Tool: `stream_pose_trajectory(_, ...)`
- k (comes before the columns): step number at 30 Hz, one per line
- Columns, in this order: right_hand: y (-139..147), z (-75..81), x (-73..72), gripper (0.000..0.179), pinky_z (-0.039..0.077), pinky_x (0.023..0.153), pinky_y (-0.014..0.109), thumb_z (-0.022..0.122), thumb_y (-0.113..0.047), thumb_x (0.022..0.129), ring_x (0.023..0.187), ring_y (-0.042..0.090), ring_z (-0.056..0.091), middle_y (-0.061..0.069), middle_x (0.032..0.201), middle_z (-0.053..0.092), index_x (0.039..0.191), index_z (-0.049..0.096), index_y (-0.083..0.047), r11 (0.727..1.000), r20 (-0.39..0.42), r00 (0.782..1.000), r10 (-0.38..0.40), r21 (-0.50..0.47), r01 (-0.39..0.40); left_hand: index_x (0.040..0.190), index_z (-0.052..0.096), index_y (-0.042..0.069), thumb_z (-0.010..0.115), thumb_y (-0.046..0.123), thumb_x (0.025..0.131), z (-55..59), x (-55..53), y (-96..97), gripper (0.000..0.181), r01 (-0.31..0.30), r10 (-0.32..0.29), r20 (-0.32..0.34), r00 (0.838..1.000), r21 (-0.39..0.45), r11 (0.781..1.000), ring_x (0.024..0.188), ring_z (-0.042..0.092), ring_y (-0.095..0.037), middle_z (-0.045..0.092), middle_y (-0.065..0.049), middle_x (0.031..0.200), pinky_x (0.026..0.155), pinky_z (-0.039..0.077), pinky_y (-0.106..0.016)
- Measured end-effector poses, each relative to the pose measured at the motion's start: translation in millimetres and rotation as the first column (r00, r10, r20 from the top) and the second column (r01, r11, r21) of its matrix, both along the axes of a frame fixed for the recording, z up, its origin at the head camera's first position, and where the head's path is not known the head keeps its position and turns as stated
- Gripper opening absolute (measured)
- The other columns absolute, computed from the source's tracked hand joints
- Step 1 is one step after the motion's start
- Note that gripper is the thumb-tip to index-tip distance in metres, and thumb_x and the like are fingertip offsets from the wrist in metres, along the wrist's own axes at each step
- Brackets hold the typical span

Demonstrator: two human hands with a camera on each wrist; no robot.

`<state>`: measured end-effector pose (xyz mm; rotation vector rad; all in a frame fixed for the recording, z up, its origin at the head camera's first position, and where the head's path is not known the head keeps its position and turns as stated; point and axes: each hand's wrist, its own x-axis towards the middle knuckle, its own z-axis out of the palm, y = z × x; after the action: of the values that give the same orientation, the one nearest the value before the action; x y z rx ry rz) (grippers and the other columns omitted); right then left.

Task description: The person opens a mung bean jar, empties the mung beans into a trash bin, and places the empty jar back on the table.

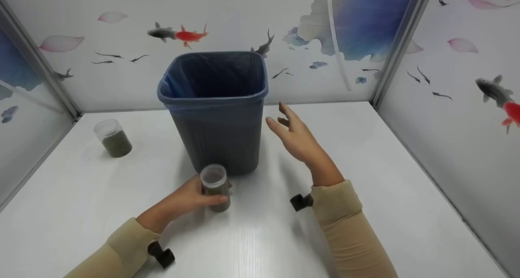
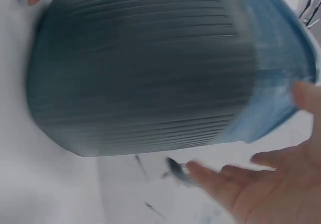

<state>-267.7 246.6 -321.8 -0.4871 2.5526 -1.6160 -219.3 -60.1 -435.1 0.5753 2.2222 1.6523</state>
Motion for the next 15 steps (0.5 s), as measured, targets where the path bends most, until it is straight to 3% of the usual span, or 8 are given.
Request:
stream_pose_trajectory(2, 3.4, 4.8, 10.5, 0.071, 0.04, 0.118, 0.059, 0.052, -0.041, 0.113, 0.146, 0.044, 0.049, 0.021, 0.169, 0.035, 0.168, 0.026, -0.004, 0.989, -0.005, 0.999, -0.032, 0.141, 0.033, 0.145, 0.057, 0.007, 0.087, 0.022, 0.09, -0.1, 0.1, 0.0, 0.065, 0.006, -0.006, 0.0, 1.0, 0.003, 1.0, 0.13, 0.058, -0.023, 0.065, -0.005, 0.136, 0.116, 0.041, -0.052)
stream_pose_trajectory(4, 2.9, 4.3, 20.6, 0.064, 0.046, 0.112, 0.06, 0.055, -0.042, 0.111, 0.134, 0.045, 0.06, 0.023, 0.159, 0.05, 0.16, 0.044, -0.002, 0.962, -0.015, 1.0, -0.027, 0.272, 0.03, 0.145, 0.057, 0.007, 0.088, 0.021, 0.089, 0.5, 1.4, -1.1, 0.065, 0.008, -0.008, 0.006, 1.0, 0.002, 1.0, 0.13, 0.058, -0.023, 0.065, -0.005, 0.136, 0.116, 0.041, -0.051)
stream_pose_trajectory(7, -3.2, -4.7, 32.5, 0.051, 0.055, 0.101, 0.056, 0.06, -0.038, 0.109, 0.122, 0.039, 0.069, 0.02, 0.145, 0.064, 0.146, 0.063, -0.002, 0.93, -0.033, 0.998, 0.044, 0.367, -0.029, 0.144, 0.058, 0.007, 0.089, 0.02, 0.088, 1.6, 2.7, -3.1, 0.064, 0.006, -0.006, 0.012, 1.0, 0.0, 1.0, 0.13, 0.058, -0.022, 0.065, -0.005, 0.135, 0.115, 0.041, -0.049)
stream_pose_trajectory(10, -12.0, -13.4, 41.2, 0.045, 0.055, 0.101, 0.055, 0.063, -0.036, 0.108, 0.122, 0.033, 0.069, 0.015, 0.14, 0.068, 0.139, 0.069, -0.004, 0.918, -0.042, 0.989, 0.142, 0.38, -0.115, 0.142, 0.06, 0.007, 0.089, 0.021, 0.088, 3.7, 2.2, -3.7, 0.063, 0.002, -0.002, -0.001, 1.0, -0.009, 1.0, 0.128, 0.059, -0.021, 0.066, -0.004, 0.134, 0.115, 0.042, -0.048)
stream_pose_trajectory(15, -35.9, -29.7, 49.4, 0.051, 0.049, 0.11, 0.058, 0.066, -0.032, 0.107, 0.137, 0.035, 0.06, 0.017, 0.148, 0.062, 0.146, 0.061, 0.0, 0.934, -0.057, 0.965, 0.258, 0.269, -0.234, 0.139, 0.063, 0.01, 0.089, 0.024, 0.087, 2.8, 0.5, -1.4, 0.06, 0.011, -0.011, -0.012, 1.0, -0.015, 1.0, 0.123, 0.061, -0.019, 0.068, -0.002, 0.13, 0.112, 0.044, -0.047)
